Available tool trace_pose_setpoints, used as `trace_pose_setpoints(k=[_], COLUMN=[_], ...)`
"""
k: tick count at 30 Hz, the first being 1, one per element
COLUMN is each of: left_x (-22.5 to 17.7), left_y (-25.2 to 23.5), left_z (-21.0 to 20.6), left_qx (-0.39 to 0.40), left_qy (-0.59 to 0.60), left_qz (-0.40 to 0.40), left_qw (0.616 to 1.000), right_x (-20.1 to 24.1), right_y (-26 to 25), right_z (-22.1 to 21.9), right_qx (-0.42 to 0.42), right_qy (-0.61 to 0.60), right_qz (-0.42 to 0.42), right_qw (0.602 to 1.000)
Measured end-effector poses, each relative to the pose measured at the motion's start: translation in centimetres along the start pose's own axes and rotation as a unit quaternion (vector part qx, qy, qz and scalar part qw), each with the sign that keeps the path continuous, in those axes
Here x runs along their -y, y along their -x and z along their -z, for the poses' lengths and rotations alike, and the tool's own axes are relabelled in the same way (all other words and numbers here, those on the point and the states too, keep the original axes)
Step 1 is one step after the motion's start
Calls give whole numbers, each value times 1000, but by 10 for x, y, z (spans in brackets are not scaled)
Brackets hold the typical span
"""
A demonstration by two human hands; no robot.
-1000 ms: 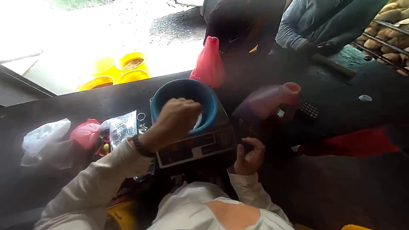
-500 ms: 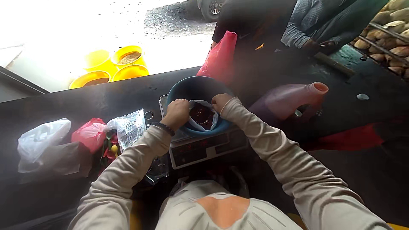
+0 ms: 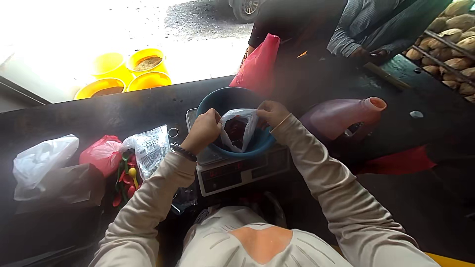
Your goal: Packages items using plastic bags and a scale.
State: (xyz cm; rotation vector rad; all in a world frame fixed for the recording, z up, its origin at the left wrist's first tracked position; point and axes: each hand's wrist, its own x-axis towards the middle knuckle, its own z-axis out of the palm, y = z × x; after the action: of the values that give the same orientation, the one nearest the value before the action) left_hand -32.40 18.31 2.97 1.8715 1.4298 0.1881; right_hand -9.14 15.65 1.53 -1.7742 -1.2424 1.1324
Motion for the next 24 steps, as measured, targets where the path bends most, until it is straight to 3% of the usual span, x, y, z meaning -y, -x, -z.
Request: trace_pose_setpoints(k=[5, 8, 10, 14, 16, 21, 24], left_x=[-3, -4, -3, -10, -15, -43, -50], left_y=[6, 7, 5, 2, -6, -2, 27], left_z=[1, -2, -7, -8, -3, 29, 34], left_qx=[34, 31, 43, 35, 7, -61, -72], left_qy=[45, 69, 152, 399, 469, 500, 444], left_qz=[4, 15, 26, 64, 56, -22, -57], left_qw=[998, 997, 987, 914, 881, 864, 891], right_x=[3, 0, -5, -11, -3, 48, 47], right_y=[10, 12, 13, 6, -1, 7, 20], right_z=[0, 6, 9, 5, 1, 6, 13], right_qx=[-1, 59, 85, 17, -6, -48, -36], right_qy=[-95, -154, -185, -297, -356, -381, -360], right_qz=[3, -9, -5, 8, 4, 51, 117], right_qw=[996, 986, 979, 955, 935, 922, 925])
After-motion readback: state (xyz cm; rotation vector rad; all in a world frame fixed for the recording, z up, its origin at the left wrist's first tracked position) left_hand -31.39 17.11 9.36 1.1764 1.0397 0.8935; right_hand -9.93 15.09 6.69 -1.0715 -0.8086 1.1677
